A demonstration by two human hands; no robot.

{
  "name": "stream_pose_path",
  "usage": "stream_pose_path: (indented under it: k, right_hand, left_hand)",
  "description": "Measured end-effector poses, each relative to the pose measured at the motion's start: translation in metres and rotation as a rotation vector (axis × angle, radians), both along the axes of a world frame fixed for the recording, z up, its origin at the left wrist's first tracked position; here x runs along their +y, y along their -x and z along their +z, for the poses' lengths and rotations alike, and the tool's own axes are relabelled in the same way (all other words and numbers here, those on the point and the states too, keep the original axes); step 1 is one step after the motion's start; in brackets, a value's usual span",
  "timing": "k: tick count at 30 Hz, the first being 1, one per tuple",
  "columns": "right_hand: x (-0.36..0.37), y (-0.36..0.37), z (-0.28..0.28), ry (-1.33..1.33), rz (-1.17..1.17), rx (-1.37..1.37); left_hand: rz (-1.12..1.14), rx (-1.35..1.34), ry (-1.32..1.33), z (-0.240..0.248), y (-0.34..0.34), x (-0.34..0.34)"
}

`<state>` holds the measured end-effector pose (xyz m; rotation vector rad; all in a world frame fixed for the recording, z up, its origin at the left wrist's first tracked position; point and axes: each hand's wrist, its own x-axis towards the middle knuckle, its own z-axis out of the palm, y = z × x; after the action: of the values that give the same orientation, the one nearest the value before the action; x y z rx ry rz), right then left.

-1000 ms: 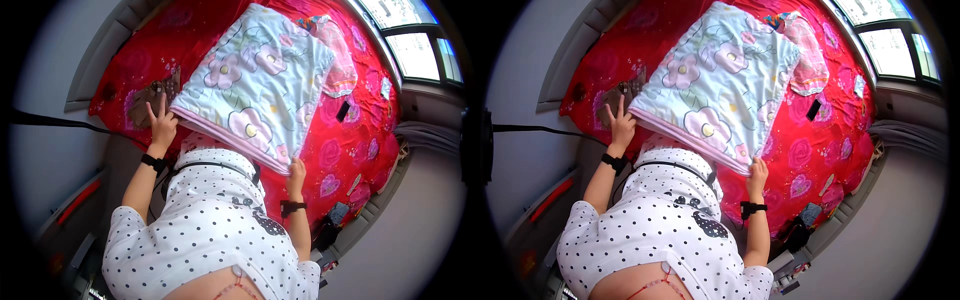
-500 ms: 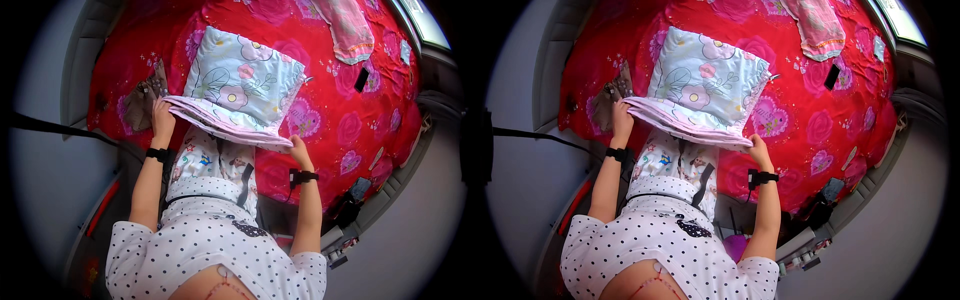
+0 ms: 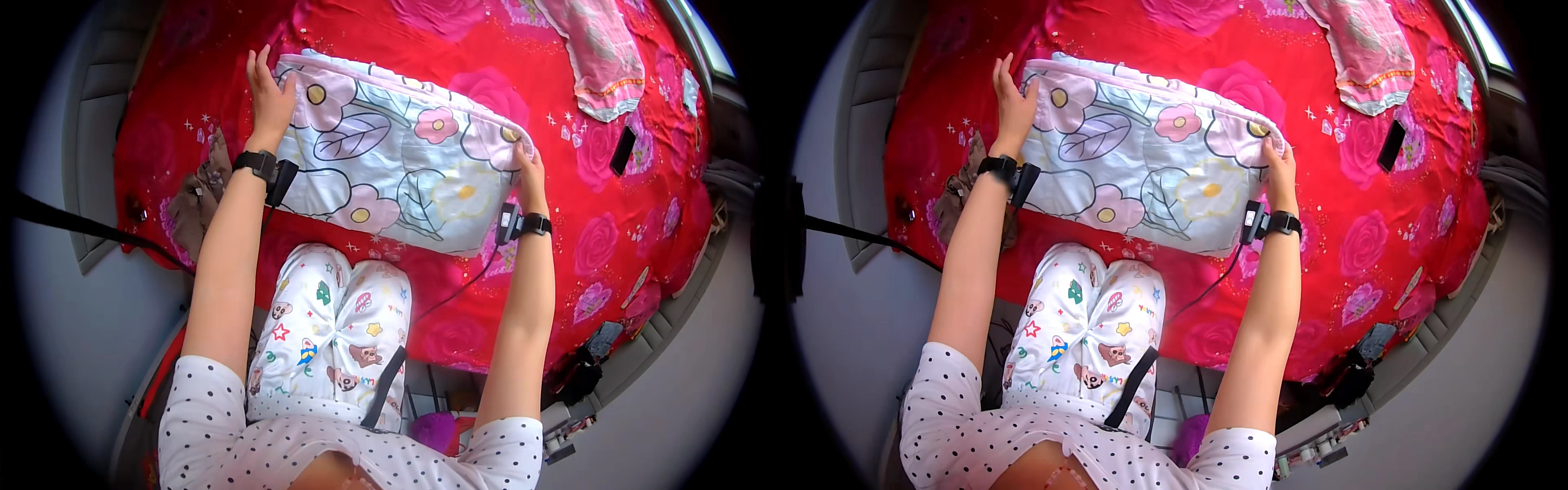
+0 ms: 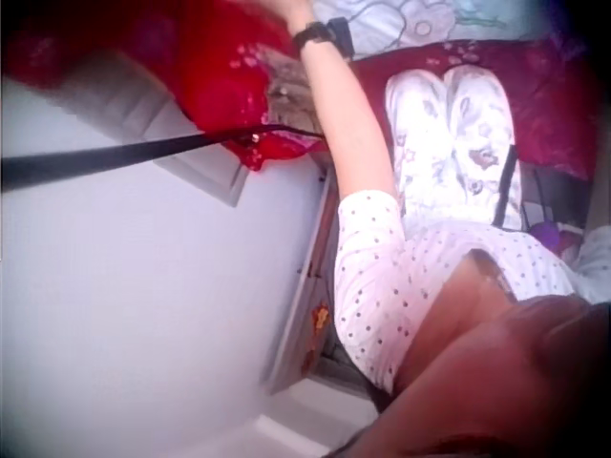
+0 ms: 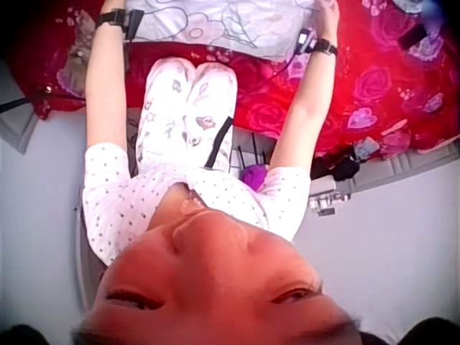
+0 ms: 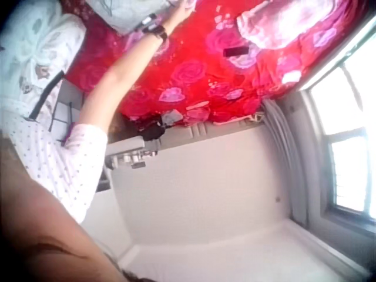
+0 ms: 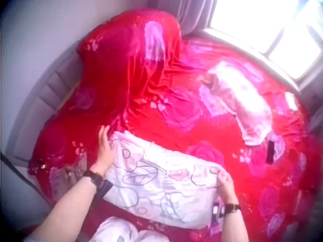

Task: The person wipes the surface of a dining table with a cloth, walks to a bathroom sink to rinse the cloth, then goes to a bedroom to fold a pillowcase on a bed.

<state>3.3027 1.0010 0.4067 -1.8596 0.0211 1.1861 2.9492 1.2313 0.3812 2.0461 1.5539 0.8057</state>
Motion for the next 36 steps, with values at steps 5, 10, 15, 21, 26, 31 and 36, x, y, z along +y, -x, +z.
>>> stream_pose_path:
  k: [5,10,15,21,26,31,36]
  right_hand:
    - [0.002,0.003,-0.036,-0.067,-0.062,0.063]
    - [0.001,0.000,-0.009,-0.034,0.108,0.263]
    - [-0.026,-0.008,0.024,-0.178,0.039,0.323]
    - [-0.041,-0.007,-0.040,-0.030,-0.213,0.555]
    - [-0.095,-0.001,-0.041,0.229,-0.036,0.498]
    - [-0.101,0.013,-0.043,0.278,0.218,-0.021]
    - [-0.097,0.022,-0.061,0.271,0.425,-0.351]
  left_hand:
    - [0.128,0.046,0.624,-0.055,0.049,-0.023]
    - [0.246,-0.390,0.995,-0.034,0.051,-0.014]
    - [0.107,-0.620,0.806,-0.002,0.036,0.005]
    - [0.076,0.039,0.666,-0.059,0.029,-0.002]
    - [0.131,0.132,0.647,-0.065,0.034,-0.020]
    - [0.255,0.133,0.721,-0.046,0.074,-0.051]
    - [0.257,0.052,0.765,-0.049,0.092,-0.073]
